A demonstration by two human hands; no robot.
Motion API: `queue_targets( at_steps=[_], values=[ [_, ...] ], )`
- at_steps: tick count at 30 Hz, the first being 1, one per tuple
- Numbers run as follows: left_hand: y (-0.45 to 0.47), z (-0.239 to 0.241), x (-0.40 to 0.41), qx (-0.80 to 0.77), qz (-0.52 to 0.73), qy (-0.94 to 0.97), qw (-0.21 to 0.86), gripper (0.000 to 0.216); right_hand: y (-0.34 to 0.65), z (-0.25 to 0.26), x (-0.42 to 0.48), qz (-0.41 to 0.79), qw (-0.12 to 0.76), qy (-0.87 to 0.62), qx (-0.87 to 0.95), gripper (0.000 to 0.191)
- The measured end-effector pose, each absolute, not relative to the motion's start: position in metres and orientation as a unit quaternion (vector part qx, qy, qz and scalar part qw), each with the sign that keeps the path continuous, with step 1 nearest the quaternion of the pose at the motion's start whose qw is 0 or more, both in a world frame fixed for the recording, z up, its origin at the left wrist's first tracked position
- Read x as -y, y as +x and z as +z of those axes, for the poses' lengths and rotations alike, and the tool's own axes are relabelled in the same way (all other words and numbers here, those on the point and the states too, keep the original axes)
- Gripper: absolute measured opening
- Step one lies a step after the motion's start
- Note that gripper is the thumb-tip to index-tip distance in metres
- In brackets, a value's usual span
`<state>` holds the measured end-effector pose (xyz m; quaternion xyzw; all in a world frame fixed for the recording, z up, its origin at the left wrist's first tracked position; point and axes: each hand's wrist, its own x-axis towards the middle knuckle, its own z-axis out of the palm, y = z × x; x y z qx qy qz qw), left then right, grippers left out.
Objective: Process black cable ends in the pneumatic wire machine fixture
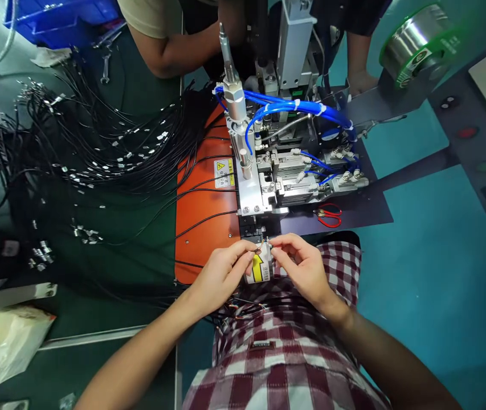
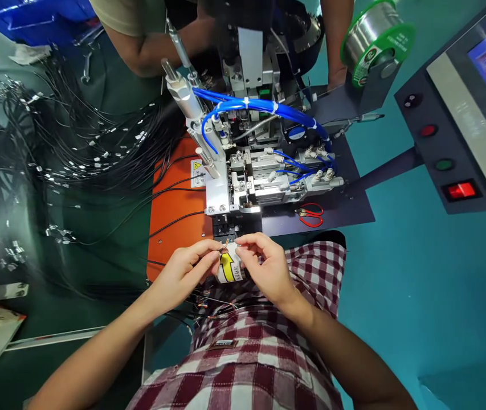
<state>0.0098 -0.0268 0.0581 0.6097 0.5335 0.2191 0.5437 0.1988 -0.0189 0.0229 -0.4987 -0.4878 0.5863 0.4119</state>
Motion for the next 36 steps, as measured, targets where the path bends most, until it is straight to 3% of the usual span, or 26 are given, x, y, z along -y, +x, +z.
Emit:
queue_targets(
  at_steps=[6,12,17,26,36],
  values=[
    [0.011,0.059,0.028,-0.518,0.245,0.596,0.562,0.022,0.194,0.029,0.011,0.682,0.353,-0.435,0.470,0.017],
    [0.006,0.057,0.018,-0.481,0.197,0.468,0.715,0.022,0.201,0.031,0.002,0.565,0.334,-0.369,0.658,0.009],
    [0.009,0.050,0.015,-0.456,0.176,0.398,0.776,0.022,0.204,0.026,-0.004,0.547,0.325,-0.315,0.704,0.009],
    [0.015,0.041,0.023,-0.506,0.344,0.319,0.724,0.025,0.200,0.028,0.012,0.452,0.393,-0.471,0.647,0.010],
    [0.014,0.046,0.024,-0.520,0.360,0.338,0.697,0.025,0.190,0.035,0.024,0.479,0.378,-0.483,0.628,0.014]
  ],
)
